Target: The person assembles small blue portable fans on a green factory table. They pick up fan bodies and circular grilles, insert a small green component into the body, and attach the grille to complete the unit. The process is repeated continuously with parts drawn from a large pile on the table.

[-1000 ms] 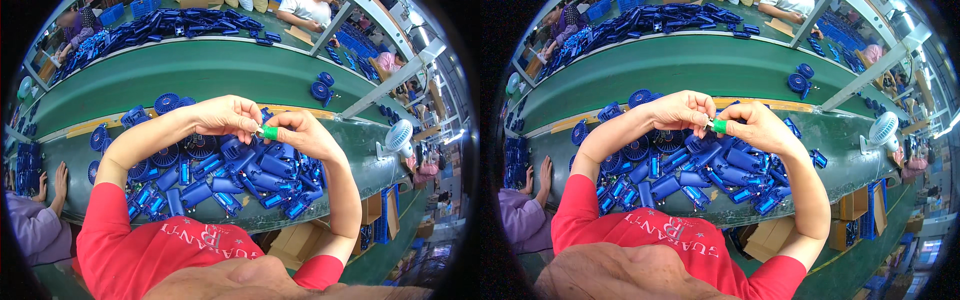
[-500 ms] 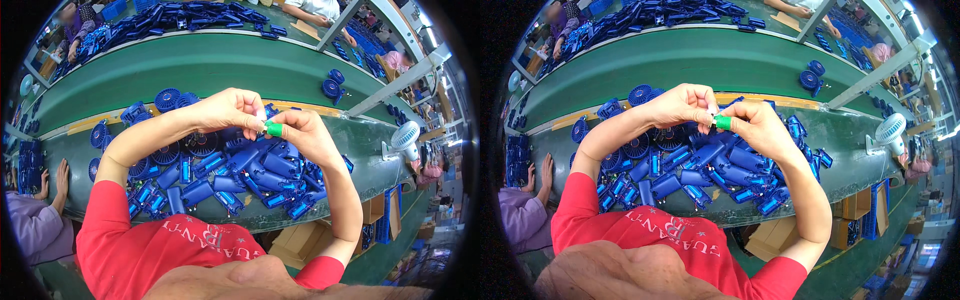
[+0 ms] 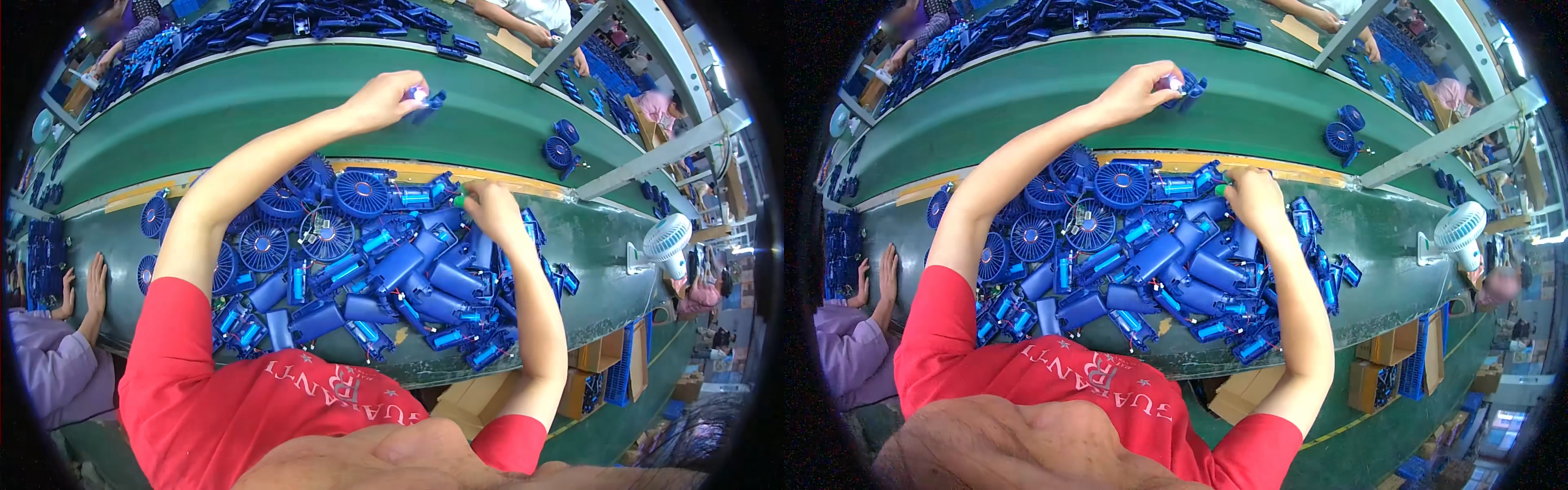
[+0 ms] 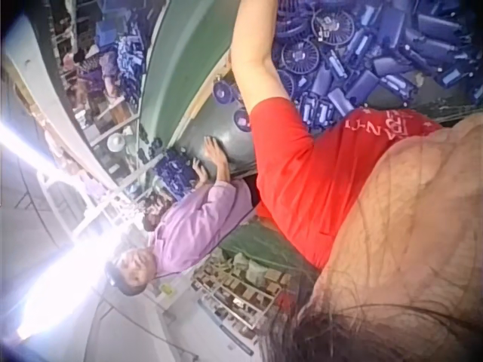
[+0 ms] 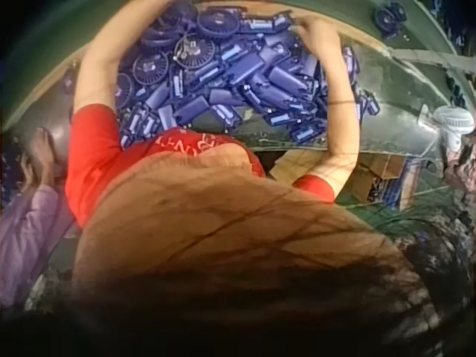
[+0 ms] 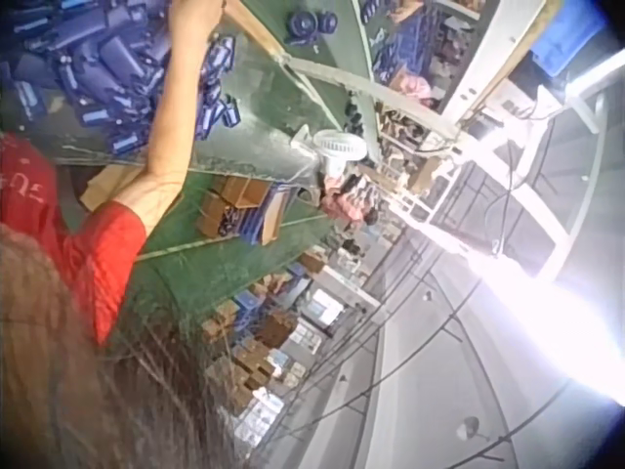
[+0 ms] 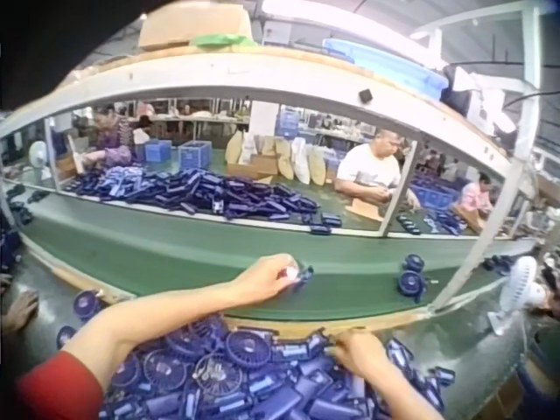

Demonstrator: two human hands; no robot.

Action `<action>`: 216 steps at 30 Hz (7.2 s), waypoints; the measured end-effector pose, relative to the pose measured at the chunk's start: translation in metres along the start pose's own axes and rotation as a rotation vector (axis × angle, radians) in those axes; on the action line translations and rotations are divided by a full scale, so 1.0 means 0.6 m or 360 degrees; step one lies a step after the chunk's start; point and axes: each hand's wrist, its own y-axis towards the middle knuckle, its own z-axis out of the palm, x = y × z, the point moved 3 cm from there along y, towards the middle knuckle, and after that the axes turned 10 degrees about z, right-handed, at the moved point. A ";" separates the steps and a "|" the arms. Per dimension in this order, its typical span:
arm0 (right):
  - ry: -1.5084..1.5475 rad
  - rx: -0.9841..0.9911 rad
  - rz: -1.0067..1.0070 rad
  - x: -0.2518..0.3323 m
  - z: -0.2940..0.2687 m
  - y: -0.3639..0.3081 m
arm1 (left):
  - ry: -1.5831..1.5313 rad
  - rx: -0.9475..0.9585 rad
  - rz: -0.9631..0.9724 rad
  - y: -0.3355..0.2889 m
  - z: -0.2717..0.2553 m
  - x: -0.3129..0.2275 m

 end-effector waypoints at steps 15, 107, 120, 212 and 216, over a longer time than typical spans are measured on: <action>0.0101 -0.0040 0.0314 -0.054 0.062 0.040 | -0.0266 0.1449 -0.0033 -0.172 -0.003 -0.064; 0.0294 -0.0922 -0.0752 0.193 -0.112 -0.235 | -0.1860 0.0475 -0.0579 -0.167 -0.029 -0.255; 0.0106 -0.0866 -0.1058 0.194 -0.121 -0.235 | -0.1869 0.0485 -0.0624 -0.171 -0.024 -0.254; 0.1188 0.0656 -0.0903 0.244 -0.114 -0.178 | -0.2360 0.0510 -0.0837 -0.234 -0.082 -0.270; 0.1190 0.0599 -0.0890 0.249 -0.116 -0.176 | -0.2332 0.0430 -0.0767 -0.233 -0.084 -0.261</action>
